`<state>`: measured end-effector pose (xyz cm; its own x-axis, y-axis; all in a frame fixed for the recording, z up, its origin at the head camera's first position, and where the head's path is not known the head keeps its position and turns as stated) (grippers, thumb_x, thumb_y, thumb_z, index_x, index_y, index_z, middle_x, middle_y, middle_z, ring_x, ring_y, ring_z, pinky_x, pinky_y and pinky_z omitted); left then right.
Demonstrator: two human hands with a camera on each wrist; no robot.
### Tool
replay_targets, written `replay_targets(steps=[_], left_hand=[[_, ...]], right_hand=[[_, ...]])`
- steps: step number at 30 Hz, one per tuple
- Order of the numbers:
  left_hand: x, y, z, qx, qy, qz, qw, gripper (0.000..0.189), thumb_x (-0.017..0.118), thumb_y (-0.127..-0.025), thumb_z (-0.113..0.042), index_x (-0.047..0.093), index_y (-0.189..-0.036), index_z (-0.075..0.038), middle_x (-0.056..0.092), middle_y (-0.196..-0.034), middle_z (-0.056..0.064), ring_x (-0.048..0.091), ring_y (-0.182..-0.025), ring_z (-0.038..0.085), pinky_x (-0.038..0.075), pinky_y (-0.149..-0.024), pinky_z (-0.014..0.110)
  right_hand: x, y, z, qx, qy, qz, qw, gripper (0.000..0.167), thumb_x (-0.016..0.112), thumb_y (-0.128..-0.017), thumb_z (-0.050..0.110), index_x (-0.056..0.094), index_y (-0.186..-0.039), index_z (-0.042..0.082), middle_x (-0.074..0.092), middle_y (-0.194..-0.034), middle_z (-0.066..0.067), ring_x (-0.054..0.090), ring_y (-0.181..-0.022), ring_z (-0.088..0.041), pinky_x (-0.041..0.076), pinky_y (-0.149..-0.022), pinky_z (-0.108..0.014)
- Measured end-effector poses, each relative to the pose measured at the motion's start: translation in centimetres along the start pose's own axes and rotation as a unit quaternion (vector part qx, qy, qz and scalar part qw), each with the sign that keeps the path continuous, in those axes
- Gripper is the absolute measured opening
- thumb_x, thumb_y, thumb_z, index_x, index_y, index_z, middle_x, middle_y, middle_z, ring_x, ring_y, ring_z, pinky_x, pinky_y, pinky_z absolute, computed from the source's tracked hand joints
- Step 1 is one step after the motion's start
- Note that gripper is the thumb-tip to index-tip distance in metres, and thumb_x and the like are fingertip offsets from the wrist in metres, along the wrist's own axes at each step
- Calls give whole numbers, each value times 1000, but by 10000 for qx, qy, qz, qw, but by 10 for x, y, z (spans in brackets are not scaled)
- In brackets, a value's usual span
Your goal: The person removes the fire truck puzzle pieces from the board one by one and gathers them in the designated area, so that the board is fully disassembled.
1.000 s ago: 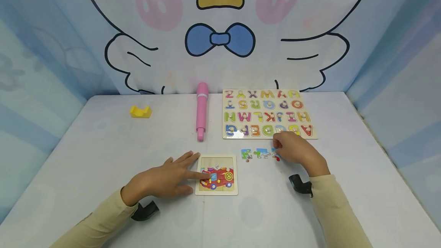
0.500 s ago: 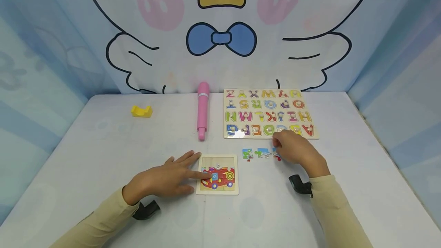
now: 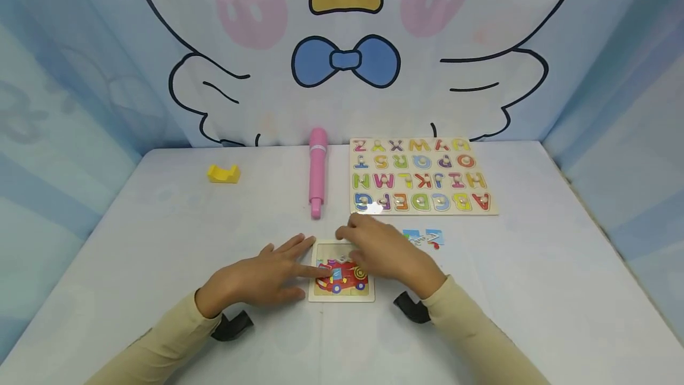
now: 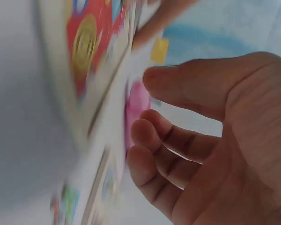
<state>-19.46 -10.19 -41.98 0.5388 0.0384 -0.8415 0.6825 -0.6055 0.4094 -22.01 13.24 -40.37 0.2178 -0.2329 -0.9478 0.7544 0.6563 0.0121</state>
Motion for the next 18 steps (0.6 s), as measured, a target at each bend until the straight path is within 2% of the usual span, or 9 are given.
replay_targets(steps=[3,7,14,18], left_hand=[[-1,-1,0,93,7,-9,10000,55,68,-99,-28,52,-148,-45,20,-169,12,10,-156,36,22,-111,75],[-1,-2,0,138,25,12,9999,55,67,-100,-28,51,-149,-46,18,-170,12,9,-156,35,21,-111,75],[-1,-2,1,39,-48,75,10000,55,67,-99,-30,51,-148,-46,18,-170,10,8,-157,34,21,-112,74],[-4,1,5,187,36,162,9997,51,68,-98,-28,56,-145,-45,18,-170,10,8,-157,34,19,-112,75]], right_hand=[[11,-7,15,-294,-34,297,9991,36,77,-90,12,70,-125,9,63,-112,-6,62,-94,-18,57,-81,-35],[20,-11,21,-495,-152,462,9976,29,75,-93,14,71,-121,10,62,-106,-4,60,-85,-14,55,-76,-31],[26,-15,19,-483,-595,685,9947,26,72,-96,14,70,-121,10,60,-104,-1,56,-79,-9,51,-75,-28],[28,-17,21,-340,-742,801,9934,27,70,-96,10,69,-122,10,59,-104,0,55,-80,-11,50,-76,-29]])
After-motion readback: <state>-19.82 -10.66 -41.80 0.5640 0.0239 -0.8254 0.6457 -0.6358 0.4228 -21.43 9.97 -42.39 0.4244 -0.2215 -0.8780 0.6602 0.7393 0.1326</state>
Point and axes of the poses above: each hand's wrist, its own y-axis away from the middle knuckle, its own x-axis out of the palm, z = x × y, the point moved 1 cm from there along -y, towards the middle knuckle
